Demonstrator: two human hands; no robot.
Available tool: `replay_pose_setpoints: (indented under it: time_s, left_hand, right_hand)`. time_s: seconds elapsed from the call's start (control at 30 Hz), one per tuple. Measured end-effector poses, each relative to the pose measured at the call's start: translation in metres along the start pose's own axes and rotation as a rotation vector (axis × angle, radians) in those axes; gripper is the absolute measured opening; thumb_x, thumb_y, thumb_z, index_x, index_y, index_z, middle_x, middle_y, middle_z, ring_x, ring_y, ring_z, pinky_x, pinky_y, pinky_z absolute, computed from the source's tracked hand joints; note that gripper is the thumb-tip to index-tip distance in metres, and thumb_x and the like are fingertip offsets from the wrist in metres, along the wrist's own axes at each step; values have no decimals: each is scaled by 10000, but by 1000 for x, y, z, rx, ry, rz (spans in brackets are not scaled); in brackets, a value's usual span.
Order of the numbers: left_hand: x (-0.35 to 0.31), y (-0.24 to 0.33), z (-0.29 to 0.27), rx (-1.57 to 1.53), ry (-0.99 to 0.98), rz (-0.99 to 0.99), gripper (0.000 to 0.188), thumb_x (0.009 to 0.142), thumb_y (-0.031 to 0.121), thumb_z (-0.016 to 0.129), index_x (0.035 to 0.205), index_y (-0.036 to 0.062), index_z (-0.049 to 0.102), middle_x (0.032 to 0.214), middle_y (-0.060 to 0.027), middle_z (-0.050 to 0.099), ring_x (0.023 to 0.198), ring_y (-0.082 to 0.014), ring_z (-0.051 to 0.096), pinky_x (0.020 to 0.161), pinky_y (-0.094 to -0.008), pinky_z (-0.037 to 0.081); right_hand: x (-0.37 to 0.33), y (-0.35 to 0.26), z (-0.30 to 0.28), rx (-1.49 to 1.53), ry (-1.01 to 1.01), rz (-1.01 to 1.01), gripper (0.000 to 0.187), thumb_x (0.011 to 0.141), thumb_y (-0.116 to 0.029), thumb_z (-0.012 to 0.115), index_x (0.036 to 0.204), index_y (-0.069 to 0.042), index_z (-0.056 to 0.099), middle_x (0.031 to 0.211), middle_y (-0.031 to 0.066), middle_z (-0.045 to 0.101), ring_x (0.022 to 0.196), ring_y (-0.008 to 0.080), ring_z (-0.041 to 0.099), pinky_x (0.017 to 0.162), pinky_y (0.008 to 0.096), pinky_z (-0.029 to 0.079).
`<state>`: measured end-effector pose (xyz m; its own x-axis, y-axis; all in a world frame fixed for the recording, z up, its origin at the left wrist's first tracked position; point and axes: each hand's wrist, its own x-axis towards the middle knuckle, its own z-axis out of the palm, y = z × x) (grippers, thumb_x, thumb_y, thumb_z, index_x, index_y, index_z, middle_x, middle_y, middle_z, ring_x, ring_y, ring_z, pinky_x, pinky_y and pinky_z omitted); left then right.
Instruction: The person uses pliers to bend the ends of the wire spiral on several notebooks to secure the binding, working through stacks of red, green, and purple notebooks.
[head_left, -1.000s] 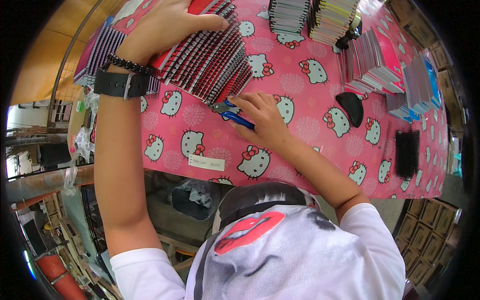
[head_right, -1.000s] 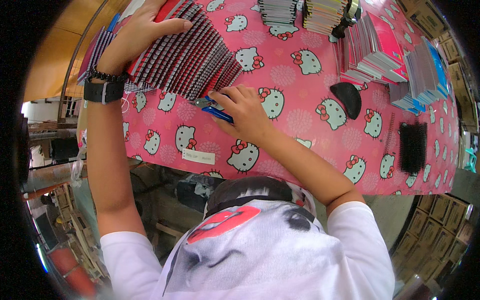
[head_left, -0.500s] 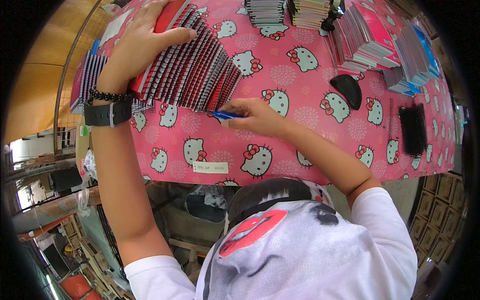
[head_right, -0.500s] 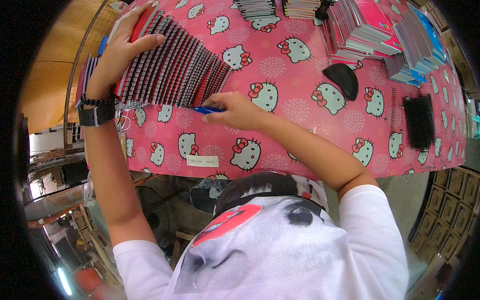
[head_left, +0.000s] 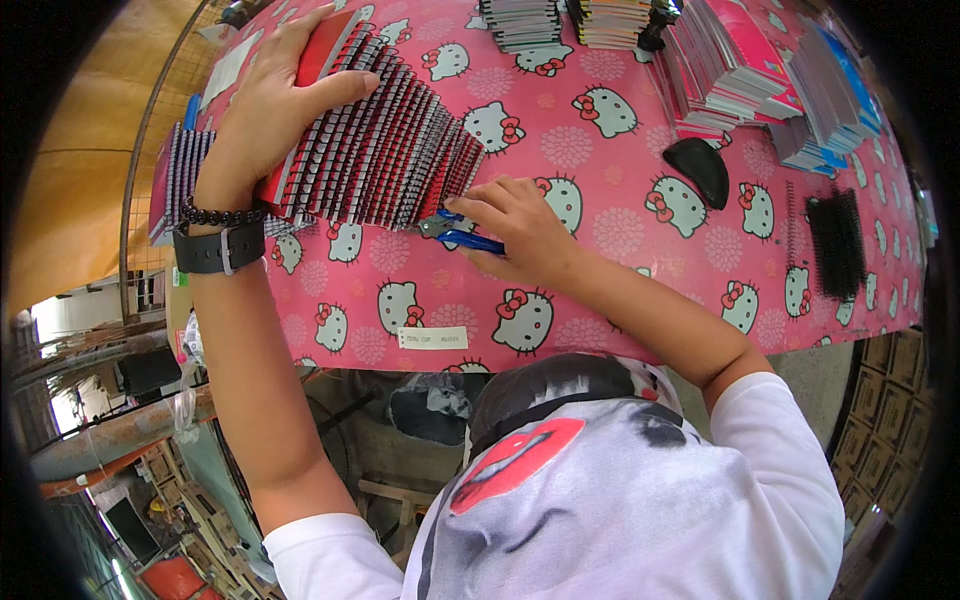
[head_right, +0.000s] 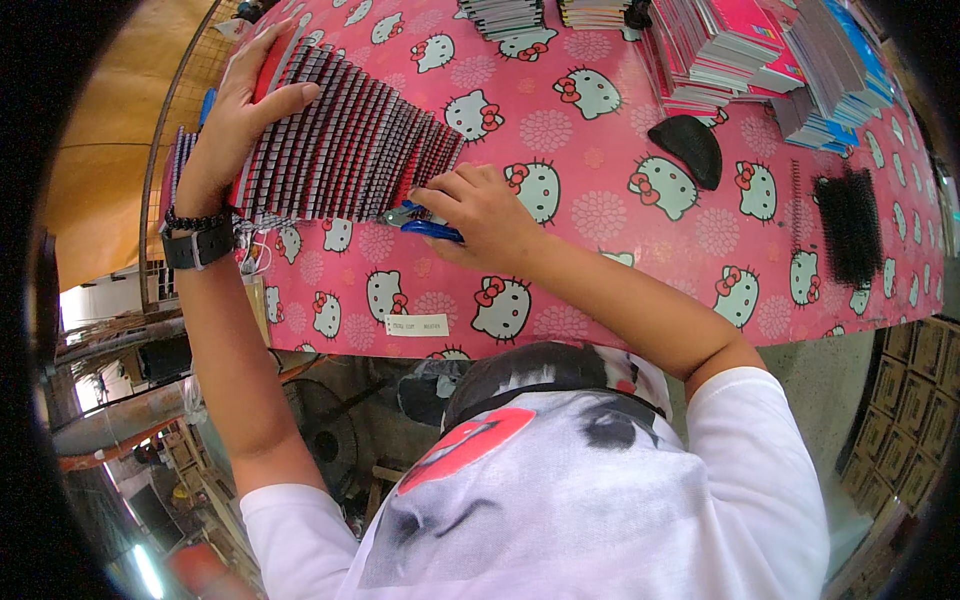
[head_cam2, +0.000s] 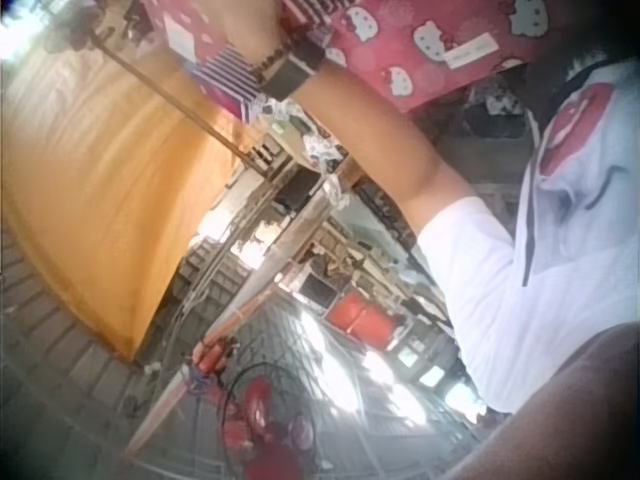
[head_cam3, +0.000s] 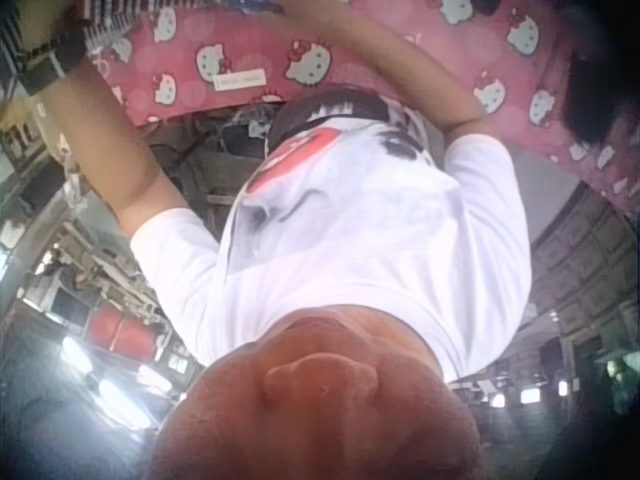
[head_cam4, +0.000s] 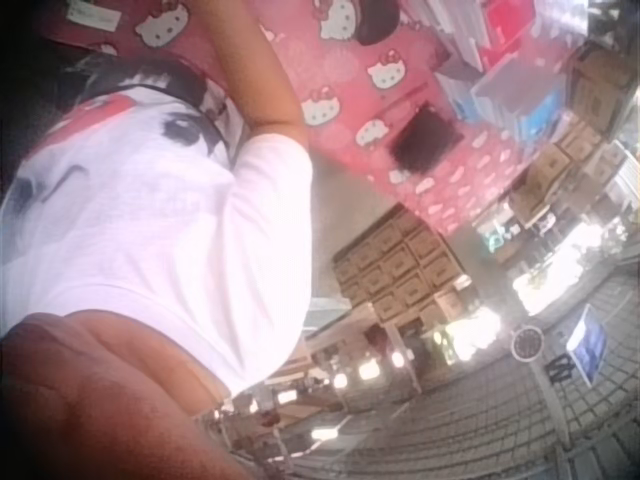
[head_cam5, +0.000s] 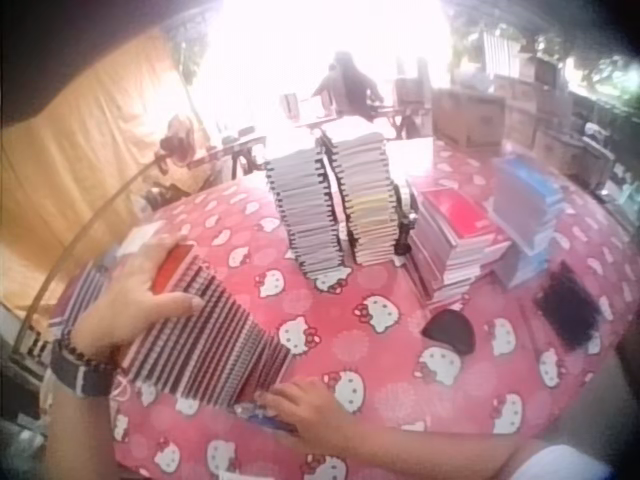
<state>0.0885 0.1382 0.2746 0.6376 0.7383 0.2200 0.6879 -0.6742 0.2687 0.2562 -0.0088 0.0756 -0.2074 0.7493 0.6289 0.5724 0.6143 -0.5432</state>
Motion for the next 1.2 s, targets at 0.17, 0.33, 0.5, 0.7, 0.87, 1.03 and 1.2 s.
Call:
replay_pose_setpoints:
  time_s: [0.17, 0.33, 0.5, 0.7, 0.87, 1.03, 1.2]
  left_hand:
    - [2, 0, 0, -9, -1, 36, 728, 731, 374, 682, 1343, 67, 434, 1367, -161, 408, 1281, -270, 358, 1063, -349, 257]
    - [0, 0, 1, 1, 0, 41, 729, 732, 374, 683, 1343, 64, 433, 1366, -167, 407, 1282, -274, 358, 1064, -348, 256]
    - [-1, 0, 0, -14, -7, -27, 738, 727, 379, 687, 1346, 69, 431, 1375, -168, 398, 1283, -273, 358, 1061, -348, 261]
    - [-1, 0, 0, -36, -6, -7, 753, 723, 385, 689, 1352, 66, 424, 1380, -169, 391, 1288, -273, 353, 1063, -349, 257]
    - [0, -2, 1, -1, 6, 6, 741, 726, 378, 686, 1351, 74, 427, 1377, -167, 397, 1285, -271, 356, 1064, -349, 256]
    - [-1, 0, -2, -8, -21, 11, 724, 736, 372, 674, 1349, 73, 431, 1368, -165, 407, 1280, -266, 361, 1063, -348, 259]
    - [0, 8, 0, -80, -11, -25, 716, 738, 372, 671, 1346, 75, 437, 1363, -157, 413, 1277, -261, 365, 1059, -346, 263]
  right_hand:
    - [4, 7, 3, 82, -64, 16, 440, 671, -217, 707, 1075, -89, 590, 907, 60, 580, 865, 248, 542, 773, 372, 410]
    - [20, 8, -10, 942, -655, 878, 382, 716, -198, 694, 1061, -58, 607, 851, 91, 593, 815, 265, 559, 721, 355, 442]
    - [5, 2, -4, 273, -198, 215, 376, 725, -244, 700, 1046, -72, 607, 865, 93, 600, 827, 276, 567, 744, 367, 441]
    - [7, -4, -1, -61, -107, 45, 405, 689, -229, 712, 1052, -88, 600, 890, 73, 576, 875, 258, 539, 826, 365, 404]
    - [20, 10, -6, 666, -521, 671, 321, 754, -230, 682, 1013, -48, 627, 806, 54, 606, 778, 170, 581, 694, 320, 441]
    - [16, 4, -4, 640, -508, 660, 335, 772, -236, 672, 1045, -49, 624, 809, 45, 616, 789, 137, 591, 687, 309, 443]
    - [0, 5, 0, -31, -156, 104, 434, 695, -260, 703, 1081, -102, 584, 932, 61, 571, 909, 252, 530, 765, 391, 404]
